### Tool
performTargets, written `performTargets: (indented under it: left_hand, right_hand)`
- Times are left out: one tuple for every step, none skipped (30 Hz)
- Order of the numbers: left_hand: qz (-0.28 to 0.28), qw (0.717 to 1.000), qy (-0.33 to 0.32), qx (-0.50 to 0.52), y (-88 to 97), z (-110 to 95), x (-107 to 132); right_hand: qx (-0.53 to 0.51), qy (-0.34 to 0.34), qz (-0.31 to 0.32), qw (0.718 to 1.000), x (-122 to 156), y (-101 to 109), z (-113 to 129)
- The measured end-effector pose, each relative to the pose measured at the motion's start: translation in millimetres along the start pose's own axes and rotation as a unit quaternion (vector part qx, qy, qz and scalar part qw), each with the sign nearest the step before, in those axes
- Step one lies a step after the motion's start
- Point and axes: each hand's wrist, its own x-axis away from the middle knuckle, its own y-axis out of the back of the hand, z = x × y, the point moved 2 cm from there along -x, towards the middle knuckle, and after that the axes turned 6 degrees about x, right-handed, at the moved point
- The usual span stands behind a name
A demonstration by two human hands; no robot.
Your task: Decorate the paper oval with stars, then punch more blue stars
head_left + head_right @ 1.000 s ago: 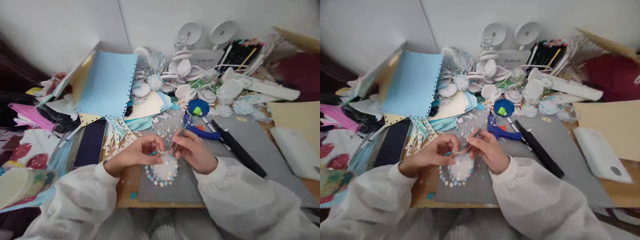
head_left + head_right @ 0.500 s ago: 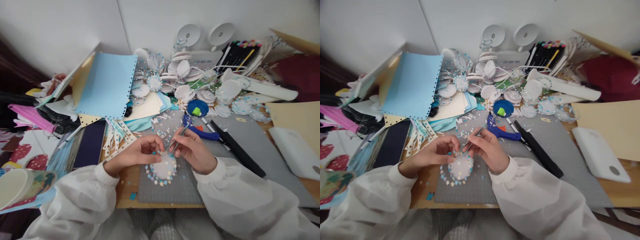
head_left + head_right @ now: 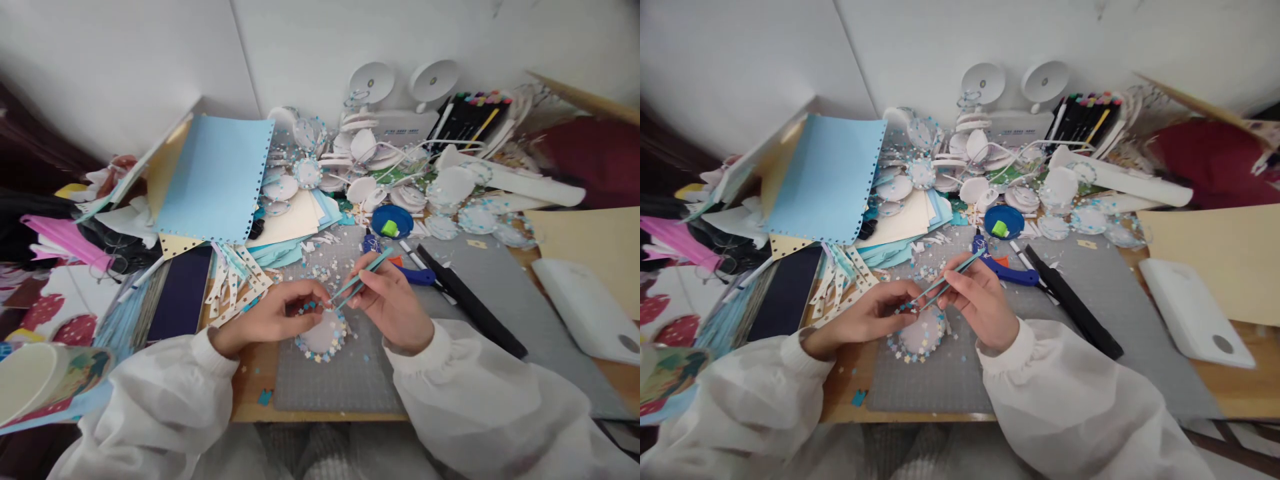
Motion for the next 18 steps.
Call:
performTargets:
  left_hand:
    - [-0.004,1.0,-0.003,0.008,0.3,-0.5,0.0]
    - [-0.006,1.0,-0.006,0.019,0.7,-0.8,0.0]
    - [-0.006,0.999,-0.009,0.031,1.2,-0.8,0.2]
    - [-0.007,0.999,-0.011,0.043,1.8,-0.7,0.3]
    - [-0.009,0.998,-0.013,0.056,2.3,-0.3,0.4]
    - [-0.01,0.998,-0.012,0.068,2.7,0.2,0.4]
    - [-0.012,0.997,-0.011,0.08,3.0,0.9,0.1]
    - [-0.013,0.996,-0.009,0.091,2.9,1.6,-0.3]
    - [-0.013,0.995,-0.005,0.102,2.6,2.3,-1.1]
    - [-0.012,0.994,0.0,0.11,2.1,3.0,-2.0]
    - [-0.012,0.993,0.005,0.116,1.5,3.6,-3.1]
    - [-0.013,0.992,0.008,0.121,1.1,4.1,-4.3]
    - [-0.016,0.992,0.008,0.127,0.9,4.4,-5.5]
    - [-0.02,0.991,0.007,0.133,1.0,4.6,-6.6]
    - [-0.026,0.99,0.005,0.139,1.5,4.7,-7.4]
    - [-0.032,0.989,0.003,0.147,2.2,5.0,-8.1]
    - [-0.039,0.987,0.003,0.153,3.1,5.5,-8.5]
    - [-0.045,0.986,0.003,0.16,4.1,6.3,-8.8]
  right_hand:
    - [0.002,0.002,-0.002,1.0,0.1,-0.1,0.2]
    - [0.005,0.003,-0.004,1.0,0.1,0.0,0.4]
    - [0.008,0.004,-0.007,1.0,0.2,0.3,0.6]
    - [0.012,0.004,-0.009,1.0,0.2,0.7,0.8]
    - [0.016,0.004,-0.011,1.0,0.2,1.3,0.9]
    - [0.019,0.003,-0.011,1.0,0.1,1.8,0.8]
    - [0.022,0.004,-0.011,1.0,0.1,2.5,0.7]
    - [0.024,0.004,-0.012,1.0,0.0,3.1,0.4]
    - [0.028,0.003,-0.012,1.0,-0.1,3.8,-0.1]
    - [0.032,0.003,-0.013,0.999,-0.1,4.4,-0.7]
    - [0.037,0.003,-0.014,0.999,-0.2,4.9,-1.4]
    - [0.041,0.002,-0.015,0.999,-0.2,5.4,-2.2]
    - [0.045,0.003,-0.015,0.999,-0.2,5.7,-3.0]
    - [0.048,0.002,-0.014,0.999,-0.2,5.9,-3.8]
    - [0.051,0.001,-0.014,0.999,-0.1,6.1,-4.5]
    - [0.054,-0.002,-0.014,0.998,0.1,6.2,-5.0]
    - [0.056,-0.005,-0.013,0.998,0.3,6.3,-5.4]
    - [0.058,-0.008,-0.012,0.998,0.5,6.4,-5.7]
